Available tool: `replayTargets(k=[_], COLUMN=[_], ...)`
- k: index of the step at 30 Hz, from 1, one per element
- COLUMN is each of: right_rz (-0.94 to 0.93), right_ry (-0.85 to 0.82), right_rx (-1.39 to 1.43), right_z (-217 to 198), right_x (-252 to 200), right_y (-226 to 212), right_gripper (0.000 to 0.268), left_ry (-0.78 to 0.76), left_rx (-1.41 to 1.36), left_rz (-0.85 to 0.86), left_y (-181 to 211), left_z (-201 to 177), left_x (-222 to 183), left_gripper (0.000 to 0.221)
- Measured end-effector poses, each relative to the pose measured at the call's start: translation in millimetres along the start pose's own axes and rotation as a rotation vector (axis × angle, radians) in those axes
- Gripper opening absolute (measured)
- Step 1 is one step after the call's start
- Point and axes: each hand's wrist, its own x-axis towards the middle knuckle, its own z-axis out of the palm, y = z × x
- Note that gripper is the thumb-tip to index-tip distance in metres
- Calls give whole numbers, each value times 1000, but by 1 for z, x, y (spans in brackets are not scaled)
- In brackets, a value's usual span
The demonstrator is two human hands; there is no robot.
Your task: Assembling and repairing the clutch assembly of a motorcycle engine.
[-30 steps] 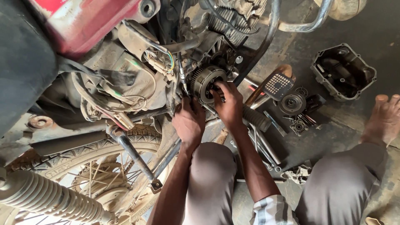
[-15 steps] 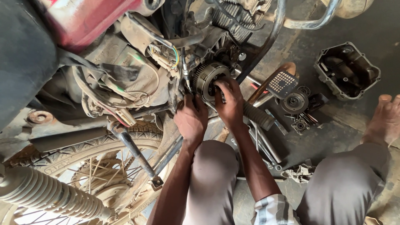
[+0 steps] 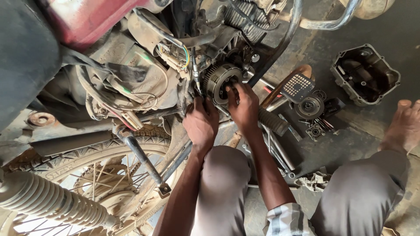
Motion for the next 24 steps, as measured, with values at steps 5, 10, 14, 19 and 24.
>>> replayTargets(k=[5, 10, 14, 19, 24], right_rz=[16, 196, 288, 232, 16], right_ry=[6, -59, -88, 10, 32], right_rx=[-16, -21, 25, 133, 121], right_z=[3, 17, 13, 13, 2], right_x=[-2, -10, -7, -8, -4], right_y=[1, 22, 13, 9, -1], right_gripper=[20, 30, 26, 23, 26], left_ry=[25, -1, 2, 12, 25], left_rx=[-13, -22, 4, -2, 1], left_rz=[24, 8, -26, -36, -47], left_y=[5, 9, 11, 15, 15], left_z=[-5, -9, -9, -12, -11], left_x=[1, 2, 3, 3, 4], left_gripper=[23, 22, 23, 23, 22])
